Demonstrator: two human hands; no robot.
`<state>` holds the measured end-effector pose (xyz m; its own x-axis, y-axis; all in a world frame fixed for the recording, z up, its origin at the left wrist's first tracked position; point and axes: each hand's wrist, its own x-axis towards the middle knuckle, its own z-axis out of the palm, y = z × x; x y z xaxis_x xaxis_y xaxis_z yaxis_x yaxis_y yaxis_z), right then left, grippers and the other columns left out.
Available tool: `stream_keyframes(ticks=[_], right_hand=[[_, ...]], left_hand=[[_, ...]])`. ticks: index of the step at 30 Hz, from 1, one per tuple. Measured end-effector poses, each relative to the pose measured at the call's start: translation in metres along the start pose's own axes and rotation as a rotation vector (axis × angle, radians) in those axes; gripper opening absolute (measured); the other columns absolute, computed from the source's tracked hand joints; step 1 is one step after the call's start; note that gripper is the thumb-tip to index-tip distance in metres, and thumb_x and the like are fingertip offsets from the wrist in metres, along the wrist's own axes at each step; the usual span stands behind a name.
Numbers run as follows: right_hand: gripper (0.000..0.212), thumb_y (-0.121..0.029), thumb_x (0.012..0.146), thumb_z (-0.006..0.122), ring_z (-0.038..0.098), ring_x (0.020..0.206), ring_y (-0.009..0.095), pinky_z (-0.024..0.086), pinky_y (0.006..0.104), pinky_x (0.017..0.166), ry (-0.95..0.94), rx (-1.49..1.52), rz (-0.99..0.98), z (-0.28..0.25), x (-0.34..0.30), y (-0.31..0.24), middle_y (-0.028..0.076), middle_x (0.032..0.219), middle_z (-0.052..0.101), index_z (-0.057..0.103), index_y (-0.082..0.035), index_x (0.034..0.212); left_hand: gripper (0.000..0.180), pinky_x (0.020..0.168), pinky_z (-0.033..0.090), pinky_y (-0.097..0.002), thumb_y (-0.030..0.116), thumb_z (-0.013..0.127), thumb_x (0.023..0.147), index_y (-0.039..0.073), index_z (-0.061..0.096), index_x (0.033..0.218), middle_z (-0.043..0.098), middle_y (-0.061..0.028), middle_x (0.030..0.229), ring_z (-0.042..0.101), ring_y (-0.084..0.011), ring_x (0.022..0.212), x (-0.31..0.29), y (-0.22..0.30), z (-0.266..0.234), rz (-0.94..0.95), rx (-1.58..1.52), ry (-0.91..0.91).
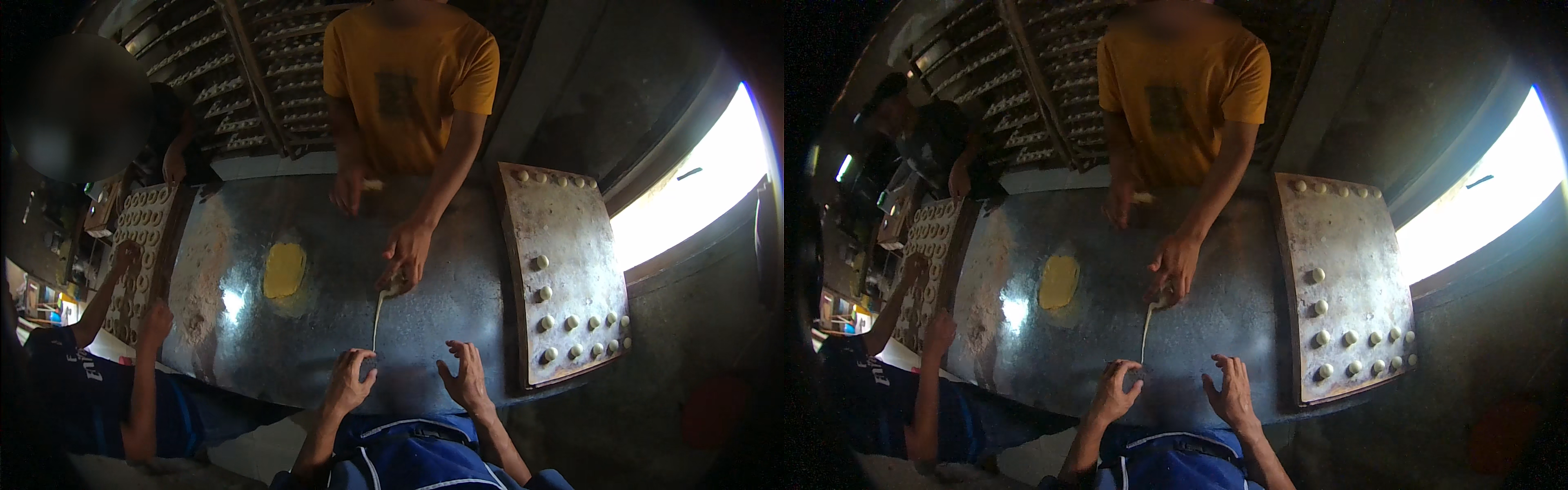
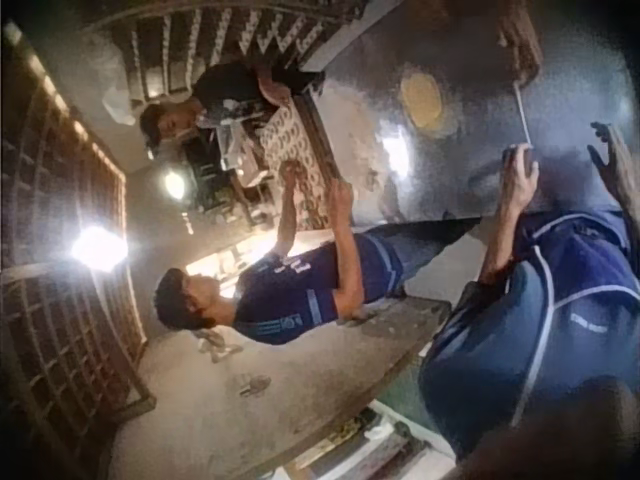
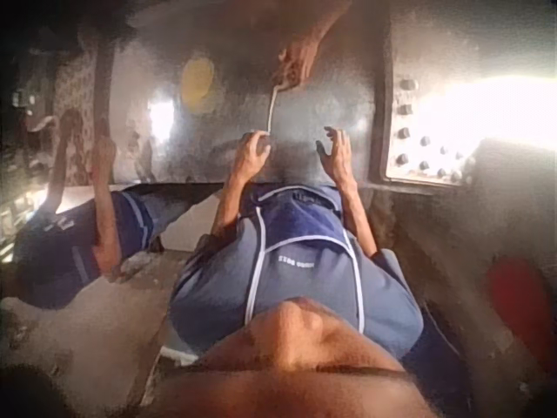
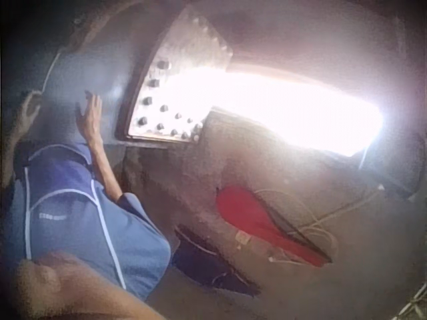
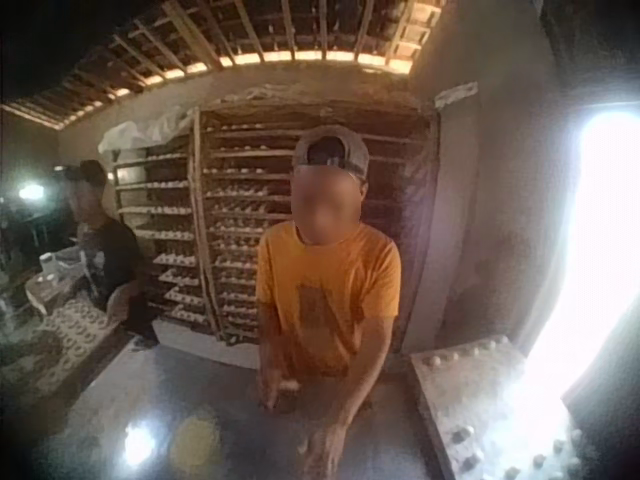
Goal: The person wraps small dough balls in thin sheets of dough by hand and places the wrapped items onto a wooden board. Another person assists by rolling dough balls and handing them over. The process is repetitive and continues for the duration of the clip.
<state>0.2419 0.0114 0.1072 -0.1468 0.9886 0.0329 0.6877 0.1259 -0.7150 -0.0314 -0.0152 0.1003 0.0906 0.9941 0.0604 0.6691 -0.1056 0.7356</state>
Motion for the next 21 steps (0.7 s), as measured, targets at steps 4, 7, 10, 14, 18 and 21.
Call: stream_keyframes(ticks=[4,7,10,14,18,21], right_hand=[[0.05,-0.01,0.086,0.076,0.057,0.112,0.035,0.047,0.0452,0.098,-0.096,-0.072,-0.007,0.016,-0.002,0.005,0.017,0.116,0.059,0.056,-0.003,0.131],[0.049,-0.012,0.087,0.074,0.056,0.111,0.036,0.047,0.0456,0.098,-0.125,-0.062,-0.008,0.025,-0.002,0.006,0.018,0.116,0.059,0.056,-0.003,0.132],[0.049,-0.014,0.088,0.073,0.055,0.11,0.038,0.046,0.0464,0.098,-0.141,-0.019,-0.033,0.035,0.004,0.01,0.02,0.116,0.059,0.055,-0.003,0.133],[0.054,-0.011,0.087,0.073,0.055,0.115,0.04,0.045,0.05,0.101,-0.039,-0.017,-0.127,0.056,0.037,0.0,0.021,0.118,0.059,0.052,0.0,0.135],[0.05,-0.006,0.088,0.069,0.058,0.116,0.042,0.046,0.0519,0.1,0.253,-0.091,-0.402,0.071,0.115,-0.016,0.021,0.117,0.063,0.051,0.002,0.135],[0.046,-0.006,0.091,0.066,0.064,0.108,0.044,0.051,0.0492,0.095,-0.127,-0.031,-0.397,0.071,0.131,0.011,0.022,0.113,0.068,0.05,0.004,0.133]], left_hand=[[0.041,0.097,0.05,-0.0441,0.015,0.081,0.086,0.005,0.066,0.123,0.061,-0.013,0.122,0.059,-0.034,0.115,0.014,-0.032,0.035,-0.026,0.129,0.105],[0.047,0.095,0.05,-0.0451,0.018,0.084,0.082,0.006,0.067,0.125,0.06,-0.0129,0.12,0.059,-0.0338,0.113,0.056,-0.056,0.053,-0.006,0.098,0.121],[0.044,0.092,0.051,-0.0459,0.019,0.084,0.082,0.005,0.068,0.121,0.061,-0.0131,0.113,0.059,-0.0334,0.108,0.12,-0.059,0.066,0.085,0.057,0.219],[0.031,0.089,0.052,-0.046,0.011,0.079,0.086,0.002,0.067,0.113,0.063,-0.014,0.112,0.062,-0.0353,0.104,0.183,-0.056,0.07,0.252,0.021,0.217],[0.023,0.086,0.054,-0.0446,0.004,0.074,0.088,0.001,0.063,0.108,0.066,-0.017,0.106,0.066,-0.036,0.101,0.178,-0.06,0.073,0.291,-0.116,0.07],[0.03,0.086,0.055,-0.0438,0.009,0.075,0.092,0.0,0.058,0.116,0.067,-0.0182,0.109,0.067,-0.0354,0.106,0.142,-0.027,0.054,0.193,-0.196,-0.037]])
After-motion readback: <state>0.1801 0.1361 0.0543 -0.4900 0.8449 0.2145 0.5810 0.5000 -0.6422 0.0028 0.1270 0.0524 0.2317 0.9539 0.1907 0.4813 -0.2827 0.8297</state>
